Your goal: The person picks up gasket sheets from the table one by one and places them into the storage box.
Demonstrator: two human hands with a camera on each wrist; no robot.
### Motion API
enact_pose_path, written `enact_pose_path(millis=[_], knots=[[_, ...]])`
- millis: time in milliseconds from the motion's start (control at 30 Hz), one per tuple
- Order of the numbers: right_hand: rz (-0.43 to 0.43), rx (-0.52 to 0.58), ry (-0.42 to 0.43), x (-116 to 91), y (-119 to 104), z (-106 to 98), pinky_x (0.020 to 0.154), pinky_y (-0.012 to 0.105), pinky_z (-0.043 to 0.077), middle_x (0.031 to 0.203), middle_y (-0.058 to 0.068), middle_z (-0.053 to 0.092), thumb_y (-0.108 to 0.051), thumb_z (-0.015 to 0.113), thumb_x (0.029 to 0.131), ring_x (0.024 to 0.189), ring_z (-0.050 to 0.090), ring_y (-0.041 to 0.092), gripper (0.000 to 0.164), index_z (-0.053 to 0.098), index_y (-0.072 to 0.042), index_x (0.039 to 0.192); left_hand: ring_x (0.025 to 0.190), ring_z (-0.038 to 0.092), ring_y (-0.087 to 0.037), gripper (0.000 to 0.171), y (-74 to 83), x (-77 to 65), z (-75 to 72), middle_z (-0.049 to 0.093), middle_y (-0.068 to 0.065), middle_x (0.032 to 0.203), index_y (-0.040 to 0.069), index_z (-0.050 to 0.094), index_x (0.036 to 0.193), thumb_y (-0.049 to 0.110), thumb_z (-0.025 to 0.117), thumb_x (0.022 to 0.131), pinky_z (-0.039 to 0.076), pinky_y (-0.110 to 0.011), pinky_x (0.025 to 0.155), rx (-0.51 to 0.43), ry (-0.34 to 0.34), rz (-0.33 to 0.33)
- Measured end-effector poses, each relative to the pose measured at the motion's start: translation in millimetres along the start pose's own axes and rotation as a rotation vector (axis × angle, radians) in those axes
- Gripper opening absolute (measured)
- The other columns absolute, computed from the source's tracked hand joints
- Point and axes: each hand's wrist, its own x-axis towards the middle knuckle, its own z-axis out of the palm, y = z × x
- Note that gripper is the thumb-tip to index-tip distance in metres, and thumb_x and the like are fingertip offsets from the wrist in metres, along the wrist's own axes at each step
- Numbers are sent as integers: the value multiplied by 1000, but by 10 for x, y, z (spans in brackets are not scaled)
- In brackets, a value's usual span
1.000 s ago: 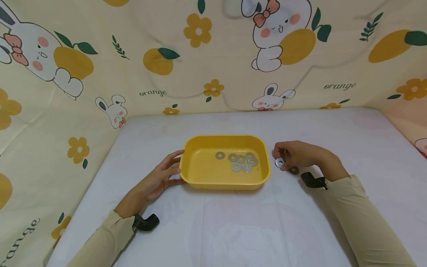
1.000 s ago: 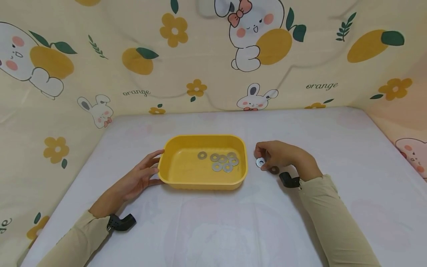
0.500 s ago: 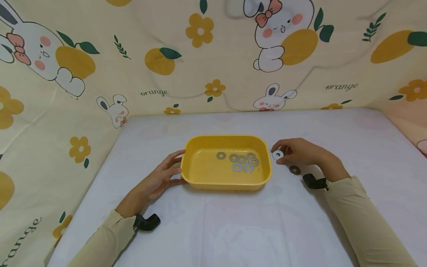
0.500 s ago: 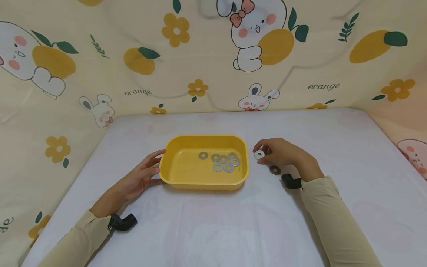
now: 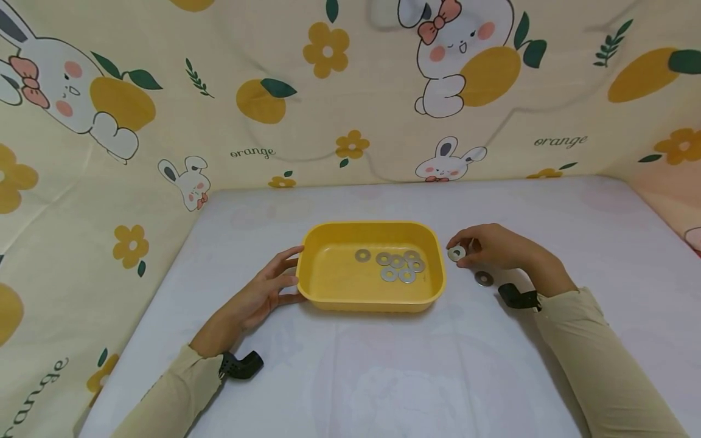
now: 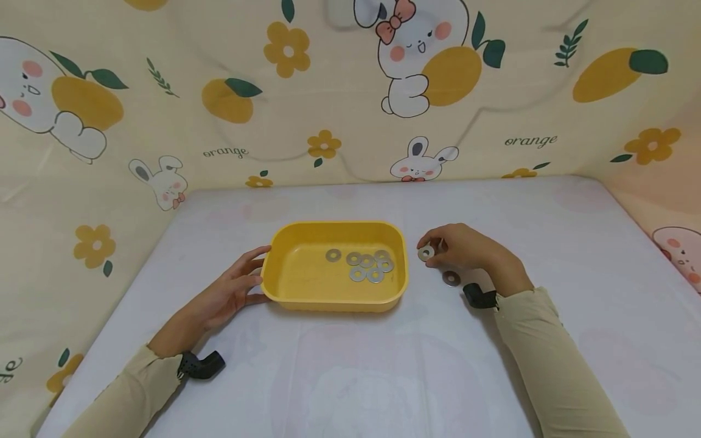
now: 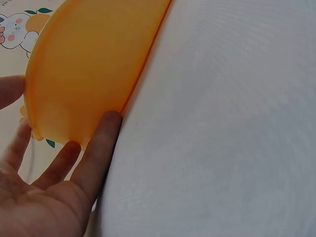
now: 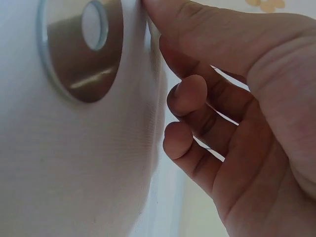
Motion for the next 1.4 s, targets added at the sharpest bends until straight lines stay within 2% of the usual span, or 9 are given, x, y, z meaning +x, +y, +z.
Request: enact_pose_path(millis=[667, 900, 1067, 1400], knots=[[24, -22, 57, 4, -16, -1, 69, 29, 45, 88, 1, 60, -30, 81, 82, 85, 52, 19, 38, 73, -14, 116, 127, 52, -25, 63, 23, -8, 13, 23, -12, 160, 25, 25, 156, 12, 52, 100, 54, -41, 102, 12, -4, -1], [17, -32, 142, -2, -39, -20, 59, 25, 38, 82, 1, 57, -30, 81, 82, 78, 49, 19, 36, 73, -16, 114, 128, 52, -27, 63, 7, 1, 5, 24, -12, 160, 25, 26, 155, 11, 53, 99, 54, -41, 102, 12, 16, -11], [2, -34, 182, -13, -65, -47, 58, 23, 38, 83, 1, 57, -26, 78, 85, 79, 48, 18, 36, 71, -15, 118, 128, 52, -27, 64, 1, 1, -1, 24, -12, 160, 25, 26, 155, 11, 53, 99, 54, -40, 102, 12, 20, -15], [-38, -56, 248, -9, -43, -52, 55, 22, 37, 83, -1, 59, -26, 80, 83, 73, 46, 17, 39, 71, -15, 119, 128, 51, -26, 64, 21, -10, 6, 24, -12, 160, 25, 24, 156, 13, 52, 100, 53, -41, 103, 7, -3, -3]])
